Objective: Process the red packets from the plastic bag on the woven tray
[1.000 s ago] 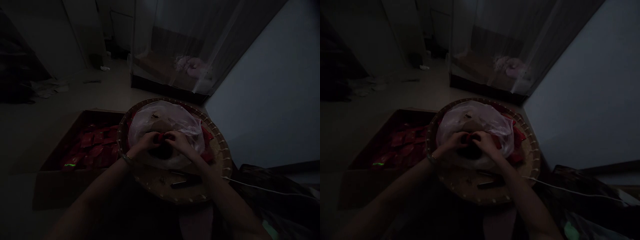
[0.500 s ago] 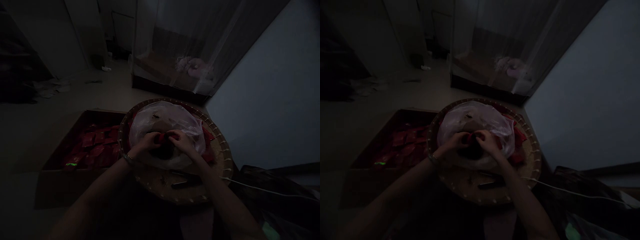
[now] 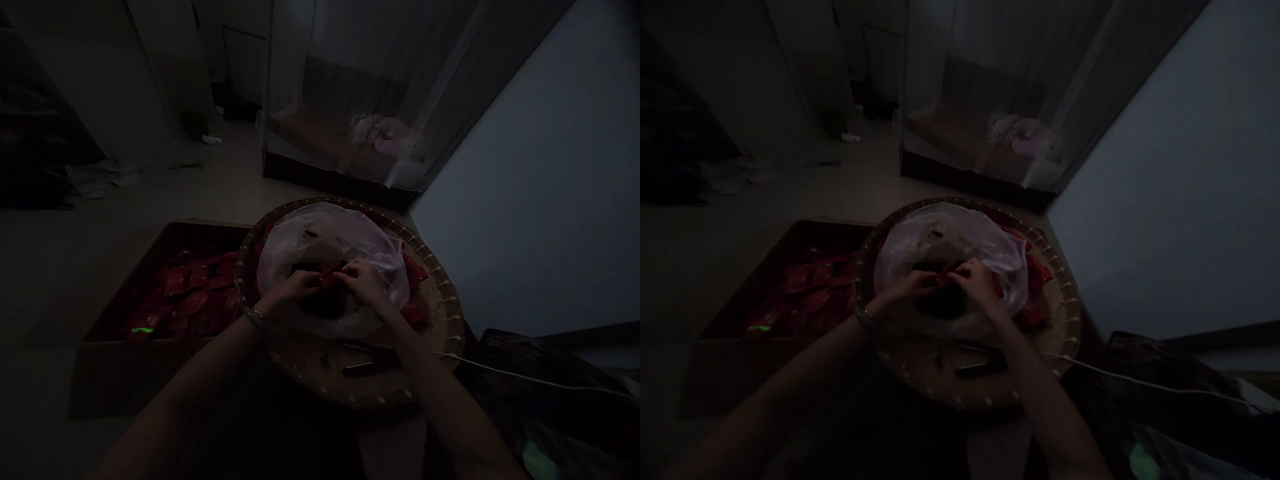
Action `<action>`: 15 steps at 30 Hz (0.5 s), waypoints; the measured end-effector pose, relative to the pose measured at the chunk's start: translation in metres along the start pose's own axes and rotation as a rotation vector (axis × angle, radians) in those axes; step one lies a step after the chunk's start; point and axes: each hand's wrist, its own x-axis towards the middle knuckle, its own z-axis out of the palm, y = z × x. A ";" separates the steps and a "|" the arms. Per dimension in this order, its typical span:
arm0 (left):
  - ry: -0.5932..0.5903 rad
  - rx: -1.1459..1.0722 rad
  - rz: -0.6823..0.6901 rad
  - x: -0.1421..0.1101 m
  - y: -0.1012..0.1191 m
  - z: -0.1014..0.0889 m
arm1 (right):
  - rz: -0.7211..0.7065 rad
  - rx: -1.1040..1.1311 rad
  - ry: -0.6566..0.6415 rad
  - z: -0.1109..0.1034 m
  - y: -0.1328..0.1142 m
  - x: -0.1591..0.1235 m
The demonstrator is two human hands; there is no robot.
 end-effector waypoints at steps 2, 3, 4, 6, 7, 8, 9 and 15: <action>-0.019 -0.066 -0.059 0.001 0.000 0.000 | 0.018 0.030 0.035 -0.005 0.001 0.001; -0.020 -0.107 -0.094 0.001 0.001 0.000 | 0.033 0.046 0.066 -0.008 0.003 0.002; -0.020 -0.154 -0.126 0.001 0.001 0.000 | 0.050 0.058 0.105 -0.012 0.005 0.003; -0.030 -0.262 -0.176 0.001 0.002 0.000 | 0.074 0.064 0.215 -0.018 0.010 0.004; -0.042 -0.319 -0.194 0.001 0.002 0.000 | 0.076 0.059 0.276 -0.020 0.012 0.005; -0.056 -0.371 -0.210 0.001 0.002 0.000 | 0.065 0.056 0.322 -0.021 0.013 0.005; -0.069 -0.414 -0.222 0.001 0.002 0.000 | 0.037 0.049 0.343 -0.021 0.014 0.004; -0.107 -0.449 -0.227 0.000 0.000 0.000 | -0.141 -0.108 0.174 -0.003 0.008 0.003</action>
